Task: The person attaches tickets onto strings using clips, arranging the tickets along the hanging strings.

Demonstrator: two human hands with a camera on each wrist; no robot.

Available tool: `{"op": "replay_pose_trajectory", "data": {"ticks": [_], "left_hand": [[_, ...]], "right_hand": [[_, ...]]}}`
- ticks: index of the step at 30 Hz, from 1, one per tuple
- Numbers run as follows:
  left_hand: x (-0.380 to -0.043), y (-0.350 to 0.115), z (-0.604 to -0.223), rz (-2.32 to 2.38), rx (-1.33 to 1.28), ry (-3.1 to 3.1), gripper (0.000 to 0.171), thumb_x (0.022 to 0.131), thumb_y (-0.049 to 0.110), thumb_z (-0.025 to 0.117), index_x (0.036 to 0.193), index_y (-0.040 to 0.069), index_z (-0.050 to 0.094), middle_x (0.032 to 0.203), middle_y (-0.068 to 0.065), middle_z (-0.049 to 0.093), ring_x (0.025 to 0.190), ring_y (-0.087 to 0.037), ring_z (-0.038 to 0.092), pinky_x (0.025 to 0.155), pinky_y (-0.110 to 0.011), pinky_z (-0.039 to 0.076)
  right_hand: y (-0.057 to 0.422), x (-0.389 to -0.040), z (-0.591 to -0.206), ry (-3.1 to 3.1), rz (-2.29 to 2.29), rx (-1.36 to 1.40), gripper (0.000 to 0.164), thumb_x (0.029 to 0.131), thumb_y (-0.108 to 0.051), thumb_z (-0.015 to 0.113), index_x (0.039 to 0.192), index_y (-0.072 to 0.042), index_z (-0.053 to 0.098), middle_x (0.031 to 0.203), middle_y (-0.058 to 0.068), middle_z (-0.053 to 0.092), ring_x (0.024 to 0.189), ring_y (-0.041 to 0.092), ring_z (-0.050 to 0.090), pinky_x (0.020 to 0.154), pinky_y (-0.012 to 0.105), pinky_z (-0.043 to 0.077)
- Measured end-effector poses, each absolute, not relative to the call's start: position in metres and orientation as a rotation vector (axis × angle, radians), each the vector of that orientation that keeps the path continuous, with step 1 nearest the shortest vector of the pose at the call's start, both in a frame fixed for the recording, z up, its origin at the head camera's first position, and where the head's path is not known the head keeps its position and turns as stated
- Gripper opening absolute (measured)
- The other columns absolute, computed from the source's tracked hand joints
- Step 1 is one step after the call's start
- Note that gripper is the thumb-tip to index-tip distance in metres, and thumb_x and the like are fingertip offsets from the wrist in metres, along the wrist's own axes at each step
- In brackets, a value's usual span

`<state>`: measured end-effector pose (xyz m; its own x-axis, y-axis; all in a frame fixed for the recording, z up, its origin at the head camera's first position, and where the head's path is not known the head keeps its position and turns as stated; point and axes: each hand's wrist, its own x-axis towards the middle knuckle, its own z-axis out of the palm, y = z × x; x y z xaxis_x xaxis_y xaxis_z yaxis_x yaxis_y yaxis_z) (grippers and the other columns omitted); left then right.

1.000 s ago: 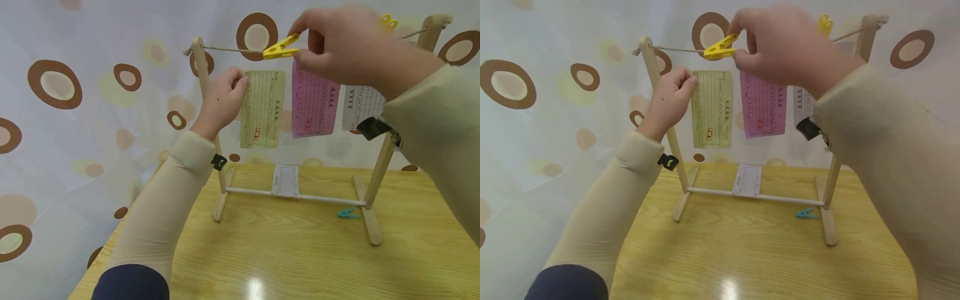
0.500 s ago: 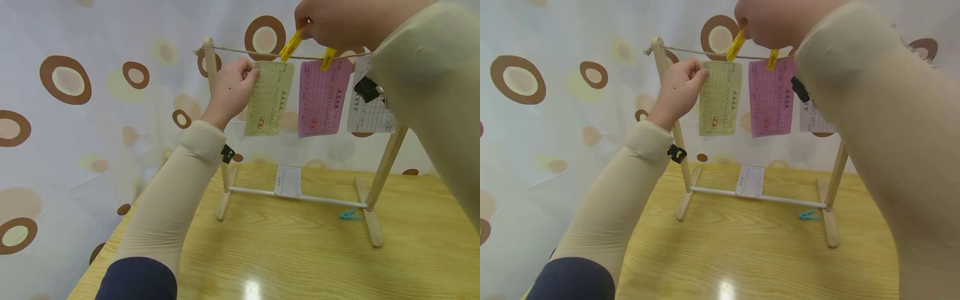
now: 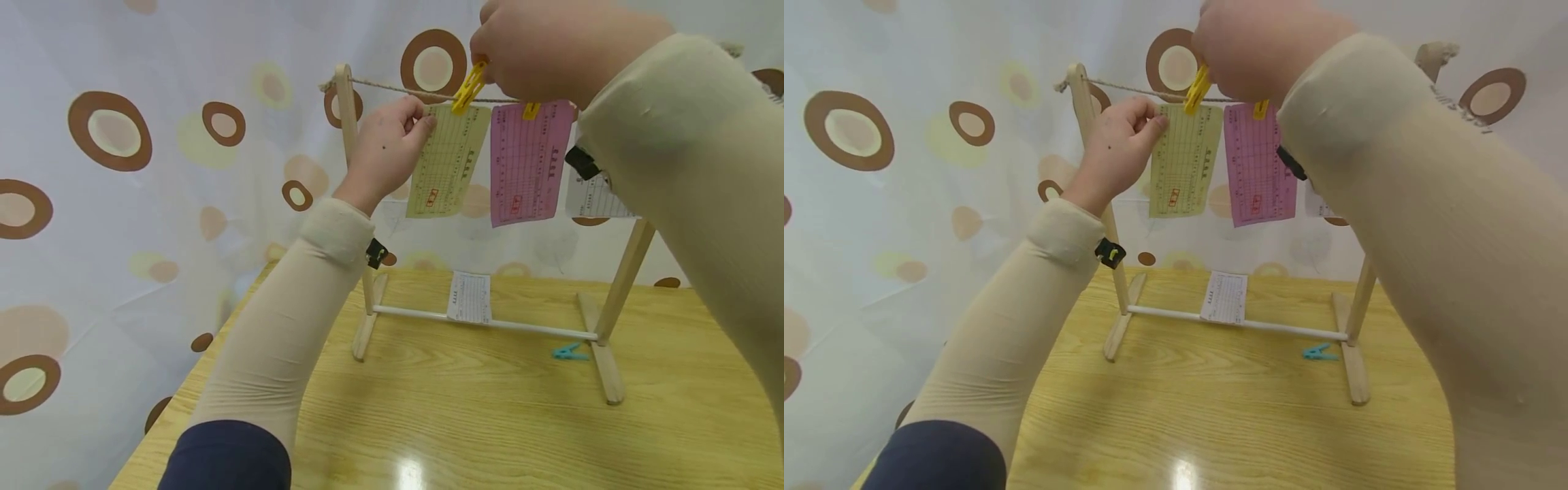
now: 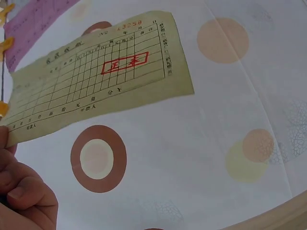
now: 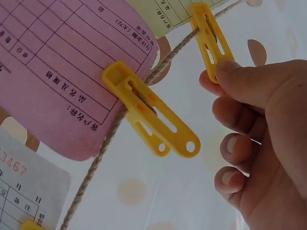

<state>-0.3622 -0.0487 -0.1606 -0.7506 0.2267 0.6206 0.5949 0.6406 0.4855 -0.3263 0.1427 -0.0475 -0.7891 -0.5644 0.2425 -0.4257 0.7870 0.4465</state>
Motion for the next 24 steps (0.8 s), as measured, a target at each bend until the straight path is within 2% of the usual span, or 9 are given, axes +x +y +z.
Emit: {"op": "replay_pose_trajectory", "data": {"ticks": [2, 5, 8, 9, 12, 15, 17, 20, 24], "left_hand": [[-0.363, -0.049, -0.161, -0.963, -0.647, -2.346, 0.019, 0.106, 0.025, 0.055, 0.096, 0.011, 0.063, 0.078, -0.002, 0.057, 0.065, -0.015, 0.047, 0.058, -0.026, 0.033], [-0.364, -0.052, -0.163, -0.977, -0.646, -2.345, 0.019, 0.106, 0.025, 0.055, 0.095, 0.01, 0.062, 0.08, -0.003, 0.056, 0.068, -0.015, 0.048, 0.06, -0.025, 0.034], [-0.364, -0.054, -0.166, -0.984, -0.65, -2.337, 0.02, 0.106, 0.026, 0.055, 0.095, 0.01, 0.06, 0.078, -0.005, 0.052, 0.068, -0.016, 0.047, 0.062, -0.026, 0.034], [-0.365, -0.055, -0.168, -0.982, -0.65, -2.335, 0.02, 0.106, 0.026, 0.055, 0.095, 0.01, 0.06, 0.076, -0.005, 0.05, 0.067, -0.017, 0.046, 0.063, -0.026, 0.034], [-0.365, -0.057, -0.172, -0.984, -0.645, -2.343, 0.018, 0.106, 0.028, 0.055, 0.098, 0.012, 0.06, 0.072, -0.005, 0.046, 0.063, -0.019, 0.042, 0.062, -0.027, 0.033], [-0.365, -0.06, -0.177, -0.972, -0.639, -2.366, 0.018, 0.106, 0.03, 0.055, 0.104, 0.014, 0.062, 0.071, -0.005, 0.046, 0.059, -0.019, 0.042, 0.059, -0.029, 0.034], [-0.364, -0.062, -0.182, -0.956, -0.638, -2.384, 0.019, 0.106, 0.031, 0.054, 0.107, 0.015, 0.063, 0.071, -0.004, 0.048, 0.058, -0.019, 0.044, 0.059, -0.03, 0.036], [-0.363, -0.064, -0.19, -0.915, -0.65, -2.41, 0.02, 0.106, 0.032, 0.053, 0.11, 0.015, 0.064, 0.071, -0.004, 0.05, 0.058, -0.02, 0.046, 0.058, -0.031, 0.038], [-0.36, -0.068, -0.204, -0.849, -0.674, -2.434, 0.02, 0.105, 0.033, 0.053, 0.11, 0.017, 0.064, 0.071, -0.003, 0.051, 0.058, -0.019, 0.046, 0.057, -0.032, 0.038]], "right_hand": [[0.141, -0.325, -0.047, -2.628, -0.525, 0.74, 0.035, 0.103, -0.013, 0.058, 0.134, 0.004, 0.059, 0.116, 0.029, 0.054, 0.082, 0.038, 0.056, 0.063, 0.046, 0.056], [0.142, -0.322, -0.048, -2.618, -0.481, 0.74, 0.043, 0.104, -0.02, 0.054, 0.142, 0.001, 0.054, 0.126, 0.029, 0.053, 0.077, 0.036, 0.06, 0.074, 0.05, 0.054], [0.146, -0.316, -0.053, -2.533, -0.434, 0.777, 0.045, 0.103, -0.023, 0.055, 0.142, 0.0, 0.054, 0.128, 0.028, 0.055, 0.089, 0.037, 0.058, 0.09, 0.059, 0.047], [0.149, -0.314, -0.055, -2.503, -0.419, 0.793, 0.045, 0.102, -0.023, 0.056, 0.141, -0.001, 0.056, 0.128, 0.027, 0.057, 0.092, 0.038, 0.057, 0.091, 0.06, 0.045], [0.156, -0.305, -0.066, -2.44, -0.378, 0.845, 0.039, 0.1, -0.023, 0.06, 0.132, -0.002, 0.063, 0.115, 0.023, 0.062, 0.092, 0.036, 0.056, 0.083, 0.059, 0.047], [0.165, -0.297, -0.081, -2.393, -0.294, 0.927, 0.031, 0.097, -0.021, 0.063, 0.121, -0.002, 0.07, 0.099, 0.017, 0.064, 0.078, 0.031, 0.057, 0.064, 0.05, 0.048], [0.172, -0.294, -0.091, -2.342, -0.243, 0.989, 0.025, 0.095, -0.018, 0.065, 0.114, -0.003, 0.073, 0.091, 0.013, 0.065, 0.071, 0.027, 0.054, 0.057, 0.045, 0.044], [0.182, -0.289, -0.107, -2.323, -0.186, 1.029, 0.021, 0.093, -0.014, 0.066, 0.11, -0.005, 0.076, 0.087, 0.009, 0.066, 0.069, 0.024, 0.05, 0.054, 0.039, 0.039], [0.196, -0.283, -0.131, -2.419, -0.152, 1.005, 0.02, 0.092, -0.015, 0.069, 0.11, -0.009, 0.076, 0.093, 0.006, 0.069, 0.071, 0.02, 0.055, 0.055, 0.04, 0.047]]}}
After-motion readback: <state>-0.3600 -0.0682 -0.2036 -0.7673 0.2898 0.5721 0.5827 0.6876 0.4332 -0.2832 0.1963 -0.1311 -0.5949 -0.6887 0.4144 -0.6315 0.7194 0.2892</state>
